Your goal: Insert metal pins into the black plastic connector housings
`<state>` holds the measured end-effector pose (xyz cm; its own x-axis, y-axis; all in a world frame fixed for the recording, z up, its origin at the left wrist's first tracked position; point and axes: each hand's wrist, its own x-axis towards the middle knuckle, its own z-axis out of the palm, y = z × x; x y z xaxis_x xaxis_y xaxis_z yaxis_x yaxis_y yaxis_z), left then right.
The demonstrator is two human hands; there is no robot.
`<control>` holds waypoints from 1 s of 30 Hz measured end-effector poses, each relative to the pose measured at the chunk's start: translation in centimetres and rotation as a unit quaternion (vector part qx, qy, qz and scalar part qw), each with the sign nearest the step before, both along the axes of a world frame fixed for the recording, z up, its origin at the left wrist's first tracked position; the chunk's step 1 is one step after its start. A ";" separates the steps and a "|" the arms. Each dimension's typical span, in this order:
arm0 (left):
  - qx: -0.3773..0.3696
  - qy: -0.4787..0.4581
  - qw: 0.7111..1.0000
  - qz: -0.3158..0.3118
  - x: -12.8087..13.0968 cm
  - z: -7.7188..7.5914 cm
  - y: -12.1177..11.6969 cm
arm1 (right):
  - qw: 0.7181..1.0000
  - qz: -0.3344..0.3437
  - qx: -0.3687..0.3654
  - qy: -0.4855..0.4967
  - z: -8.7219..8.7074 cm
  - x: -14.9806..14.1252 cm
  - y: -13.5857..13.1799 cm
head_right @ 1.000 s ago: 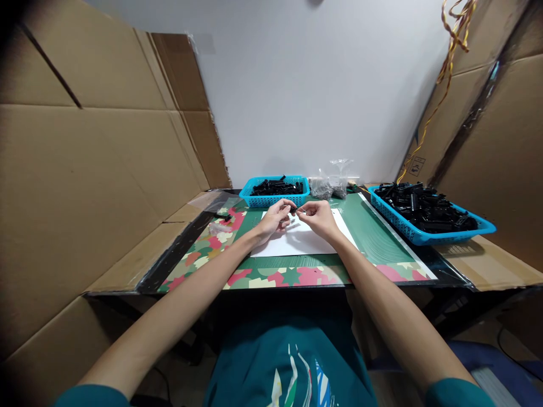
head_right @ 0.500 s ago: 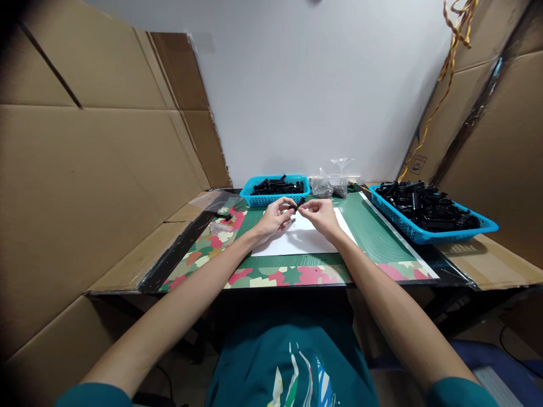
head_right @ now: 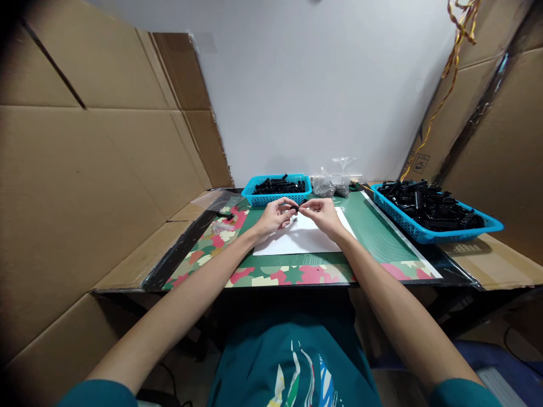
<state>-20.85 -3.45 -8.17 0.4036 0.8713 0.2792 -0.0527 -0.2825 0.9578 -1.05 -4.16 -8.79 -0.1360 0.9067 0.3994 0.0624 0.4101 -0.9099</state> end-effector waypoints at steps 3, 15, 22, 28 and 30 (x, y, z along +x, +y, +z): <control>0.000 -0.001 1.000 0.005 -0.1 0.2 -0.1 | 1.000 0.012 -0.013 0.011 0.0 0.0 0.0; -0.107 -0.070 0.992 -0.010 0.0 0.4 -0.1 | 0.998 0.008 0.064 -0.015 -0.3 0.4 0.2; -0.106 -0.081 0.990 -0.037 0.0 0.1 0.0 | 0.992 -0.039 0.111 -0.054 -0.3 0.4 0.2; -0.099 -0.079 0.991 -0.046 -0.1 0.1 0.0 | 0.992 -0.044 0.106 -0.058 0.0 0.3 -0.1; -0.092 -0.075 0.992 -0.048 -0.1 0.2 -0.1 | 0.993 -0.036 0.097 -0.061 0.2 0.3 -0.3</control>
